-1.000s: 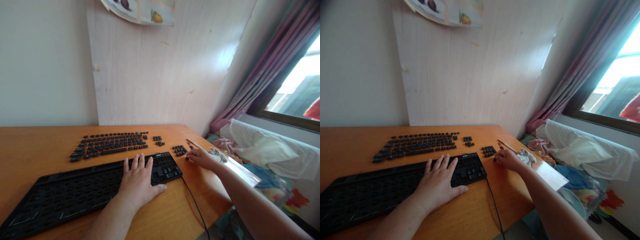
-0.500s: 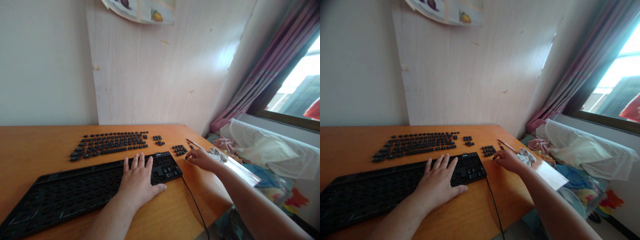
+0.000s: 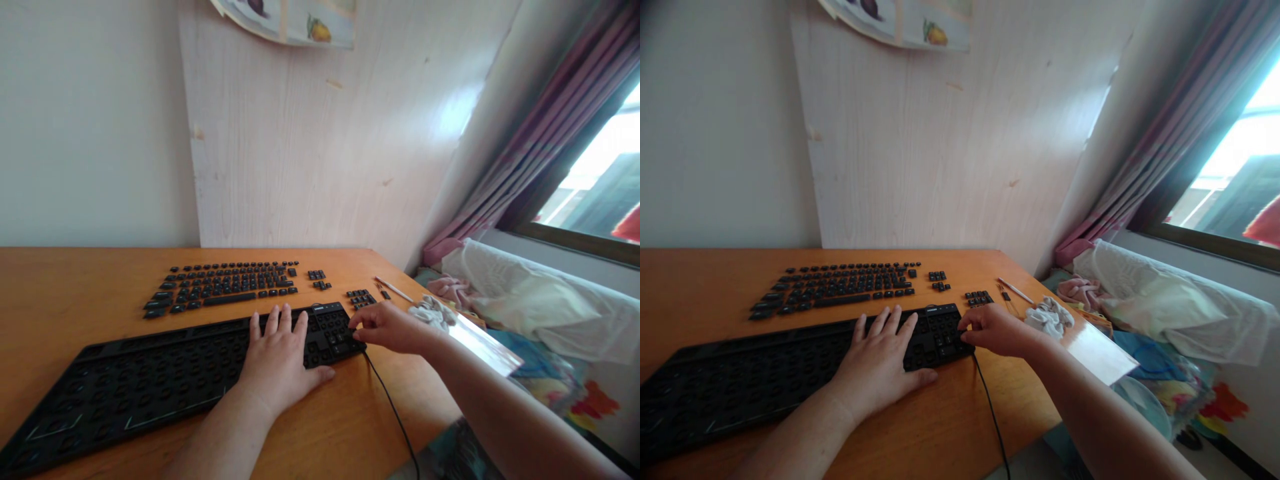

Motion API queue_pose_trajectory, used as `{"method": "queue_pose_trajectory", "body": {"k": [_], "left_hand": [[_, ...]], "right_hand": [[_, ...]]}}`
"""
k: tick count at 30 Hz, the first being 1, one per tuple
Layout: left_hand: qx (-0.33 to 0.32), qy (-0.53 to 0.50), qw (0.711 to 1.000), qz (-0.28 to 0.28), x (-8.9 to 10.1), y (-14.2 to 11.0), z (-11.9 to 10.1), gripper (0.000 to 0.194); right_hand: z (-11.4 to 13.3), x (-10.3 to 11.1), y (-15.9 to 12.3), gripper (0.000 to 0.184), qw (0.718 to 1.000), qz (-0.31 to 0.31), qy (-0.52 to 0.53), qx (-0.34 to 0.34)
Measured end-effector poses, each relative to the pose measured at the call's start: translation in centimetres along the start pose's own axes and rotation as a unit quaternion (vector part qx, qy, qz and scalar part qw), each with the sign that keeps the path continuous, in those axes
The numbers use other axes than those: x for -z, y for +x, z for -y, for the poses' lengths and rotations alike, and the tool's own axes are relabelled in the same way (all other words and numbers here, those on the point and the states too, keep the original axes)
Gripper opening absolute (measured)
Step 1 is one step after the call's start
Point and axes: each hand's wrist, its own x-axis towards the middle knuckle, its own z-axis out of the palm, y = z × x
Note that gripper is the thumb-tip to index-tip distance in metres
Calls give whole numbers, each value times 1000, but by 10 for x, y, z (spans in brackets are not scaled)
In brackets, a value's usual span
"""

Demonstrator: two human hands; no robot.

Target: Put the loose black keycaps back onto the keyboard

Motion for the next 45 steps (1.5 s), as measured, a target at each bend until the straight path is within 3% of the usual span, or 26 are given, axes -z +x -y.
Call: {"method": "queue_pose_trajectory", "body": {"k": [14,22,34,45], "left_hand": [[-5,-8,1000,-17,-5,0,0,110],[-9,-14,1000,-11,-2,1,0,110],[-10,-4,1000,-27,-8,1,2,109],[-13,-10,999,-33,-7,1,1,109]], "right_hand": [[4,2,9,18,999,41,-19,-3],[1,2,12,17,998,55,25,-18],[-10,2,20,18,977,103,175,-73],[-9,6,22,19,977,129,154,-63]]}}
